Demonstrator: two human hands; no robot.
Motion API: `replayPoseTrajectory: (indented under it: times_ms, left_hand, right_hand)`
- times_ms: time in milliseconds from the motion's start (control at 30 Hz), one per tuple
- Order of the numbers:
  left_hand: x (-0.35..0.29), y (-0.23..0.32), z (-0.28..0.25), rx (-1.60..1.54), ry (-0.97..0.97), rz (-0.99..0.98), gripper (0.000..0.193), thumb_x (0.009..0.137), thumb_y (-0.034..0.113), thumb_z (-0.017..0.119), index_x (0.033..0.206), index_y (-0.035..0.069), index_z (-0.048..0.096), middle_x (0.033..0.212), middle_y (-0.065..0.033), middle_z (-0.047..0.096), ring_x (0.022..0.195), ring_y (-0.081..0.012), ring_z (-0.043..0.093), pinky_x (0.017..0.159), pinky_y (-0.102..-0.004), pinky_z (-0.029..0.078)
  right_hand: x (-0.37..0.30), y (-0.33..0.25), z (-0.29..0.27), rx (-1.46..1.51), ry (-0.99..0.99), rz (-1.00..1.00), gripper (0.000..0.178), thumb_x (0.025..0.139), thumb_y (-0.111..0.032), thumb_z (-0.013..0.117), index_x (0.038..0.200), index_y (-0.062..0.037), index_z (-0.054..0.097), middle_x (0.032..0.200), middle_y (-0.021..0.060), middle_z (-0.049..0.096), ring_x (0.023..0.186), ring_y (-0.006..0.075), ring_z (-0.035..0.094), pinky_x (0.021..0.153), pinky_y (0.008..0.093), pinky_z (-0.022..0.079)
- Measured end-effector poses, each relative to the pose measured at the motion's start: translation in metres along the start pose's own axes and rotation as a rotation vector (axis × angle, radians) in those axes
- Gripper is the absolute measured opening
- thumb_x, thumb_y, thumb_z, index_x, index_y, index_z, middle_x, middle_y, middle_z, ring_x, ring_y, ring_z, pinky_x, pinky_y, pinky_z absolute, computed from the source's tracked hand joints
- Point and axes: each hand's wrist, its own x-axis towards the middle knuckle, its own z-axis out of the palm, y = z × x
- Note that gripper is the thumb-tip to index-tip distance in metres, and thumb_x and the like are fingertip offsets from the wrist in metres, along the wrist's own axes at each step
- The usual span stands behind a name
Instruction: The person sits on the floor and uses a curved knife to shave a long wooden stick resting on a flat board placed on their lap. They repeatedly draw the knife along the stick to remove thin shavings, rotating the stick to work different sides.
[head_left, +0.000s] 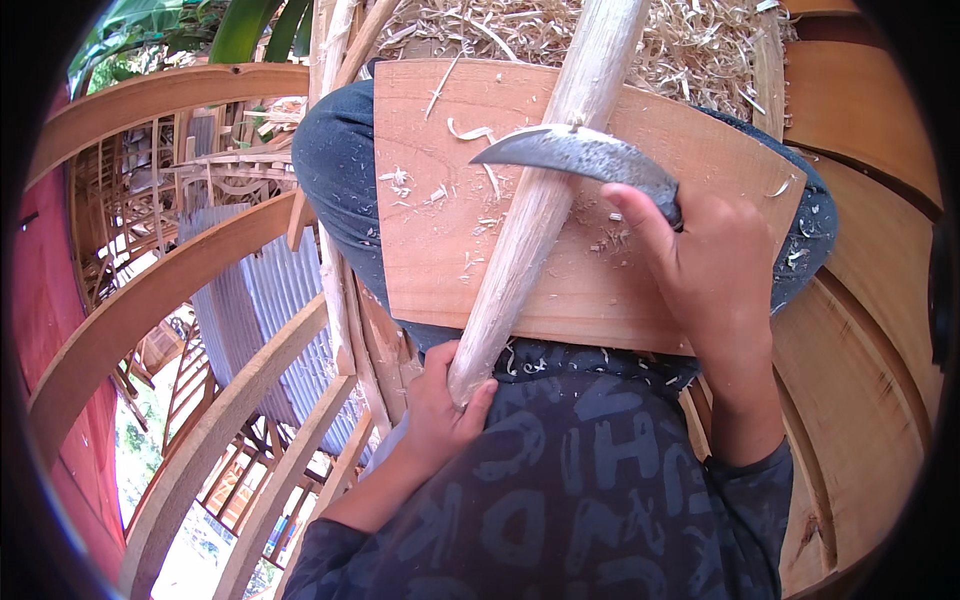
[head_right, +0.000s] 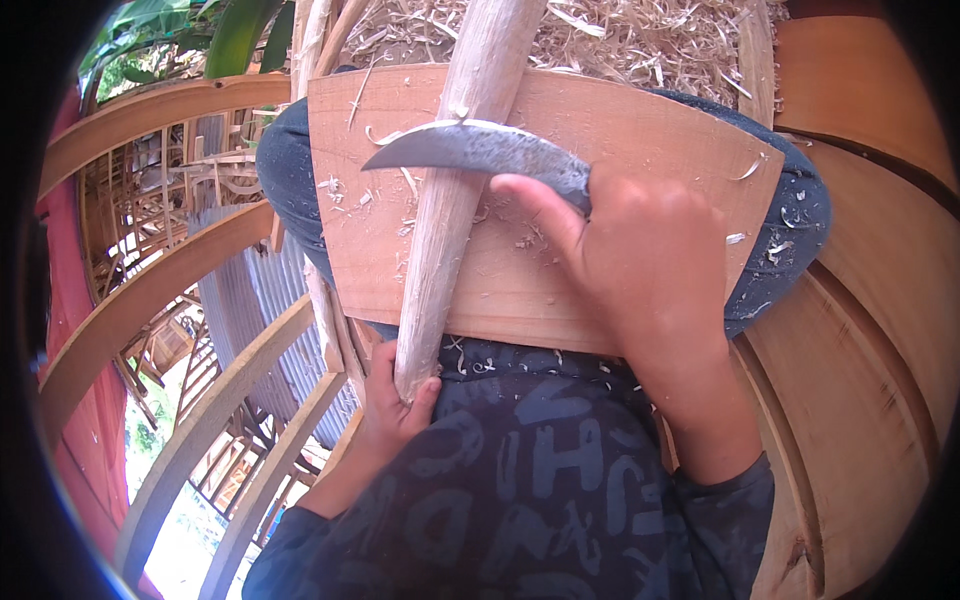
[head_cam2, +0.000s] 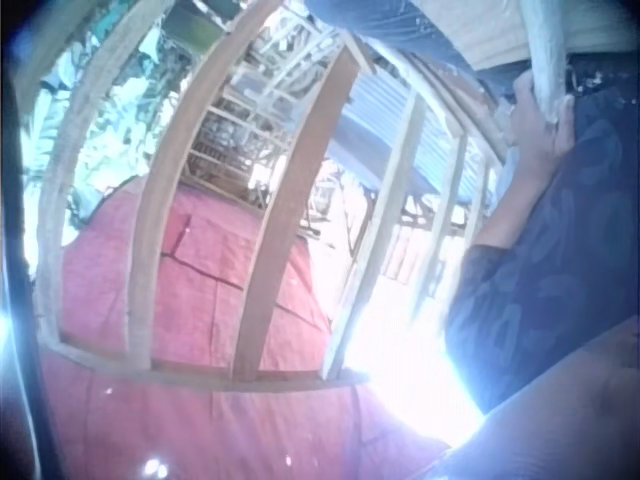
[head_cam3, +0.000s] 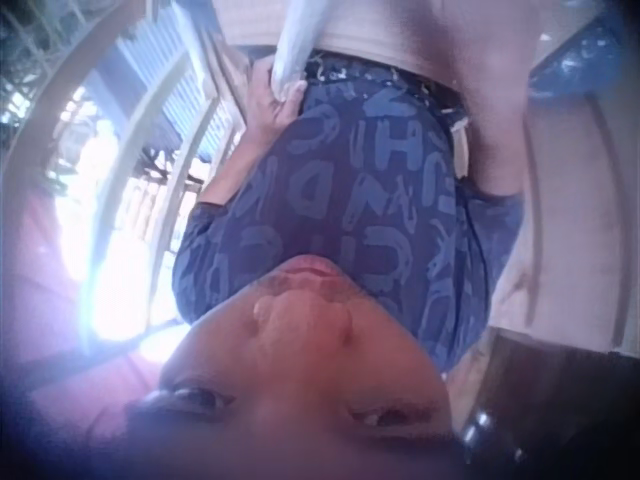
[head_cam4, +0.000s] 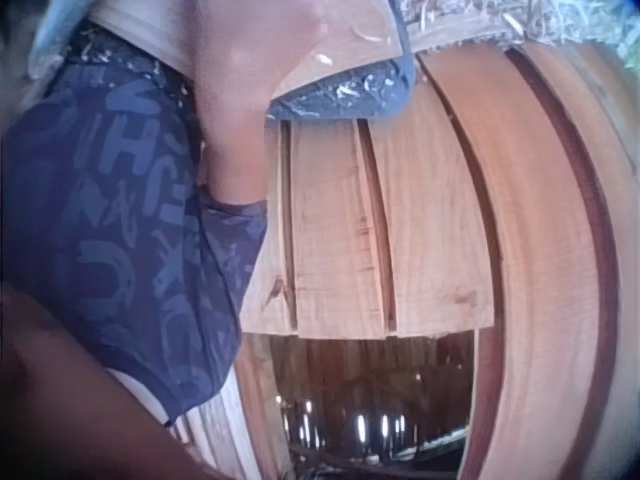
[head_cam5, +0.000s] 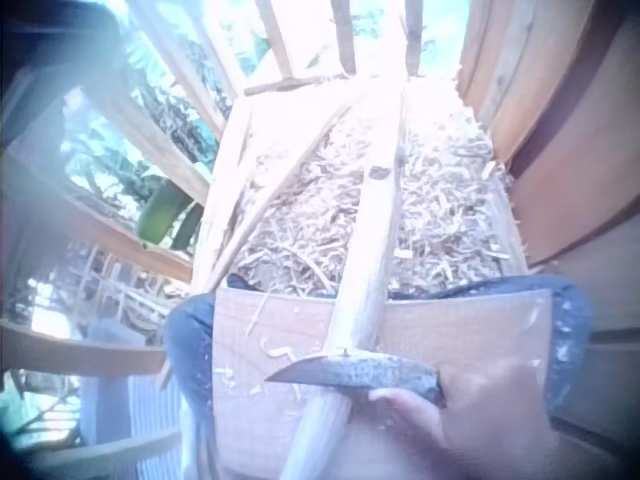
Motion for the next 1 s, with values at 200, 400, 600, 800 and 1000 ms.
replayPoseTrajectory:
  times_ms: [200,400,600,800,1000]
  left_hand:
    - [0.002,-0.002,0.001,0.024,-0.009,0.019,0.042,0.081,0.017,0.065,0.112,-0.002,0.044,0.088,-0.0193,0.062,0.077,-0.0315,0.064,0.069,-0.0353,0.049]
    - [0.0,0.001,0.001,-0.004,0.014,0.003,0.041,0.08,0.017,0.065,0.111,-0.002,0.045,0.087,-0.0193,0.062,0.076,-0.032,0.064,0.067,-0.0356,0.049]
    - [-0.001,-0.009,0.003,0.057,0.024,0.036,0.043,0.08,0.02,0.067,0.11,-0.002,0.045,0.084,-0.0194,0.061,0.07,-0.0345,0.064,0.062,-0.0375,0.05]
    - [0.006,0.002,-0.001,0.141,0.032,0.083,0.046,0.08,0.023,0.068,0.111,-0.002,0.046,0.083,-0.0187,0.061,0.068,-0.0345,0.063,0.061,-0.0377,0.05]
    - [0.009,0.006,0.002,0.223,0.066,0.103,0.048,0.079,0.025,0.069,0.112,-0.003,0.047,0.083,-0.0177,0.061,0.067,-0.0329,0.063,0.06,-0.0372,0.05]
  right_hand:
    - [-0.013,-0.014,0.006,0.052,-0.09,-0.157,0.062,0.079,-0.058,0.059,0.055,-0.0008,0.056,0.047,0.016,0.052,0.042,0.031,0.055,0.041,0.0374,0.043]
    - [0.053,0.045,-0.026,0.047,0.087,0.212,0.068,0.083,-0.061,0.052,0.059,0.0019,0.061,0.051,0.0196,0.055,0.047,0.0321,0.058,0.046,0.0399,0.045]
    - [0.017,0.019,-0.02,0.049,-0.11,0.068,0.064,0.081,-0.058,0.056,0.058,0.0014,0.06,0.048,0.0175,0.053,0.043,0.0327,0.056,0.043,0.0397,0.044]
    - [-0.016,-0.009,0.001,0.046,-0.171,-0.2,0.06,0.077,-0.06,0.059,0.053,-0.0054,0.054,0.047,0.0101,0.052,0.041,0.0246,0.056,0.038,0.0342,0.041]
    - [0.016,0.014,-0.009,-0.162,-0.013,-0.097,0.064,0.071,-0.065,0.061,0.049,-0.0059,0.051,0.042,0.0092,0.048,0.037,0.0243,0.052,0.036,0.0335,0.038]
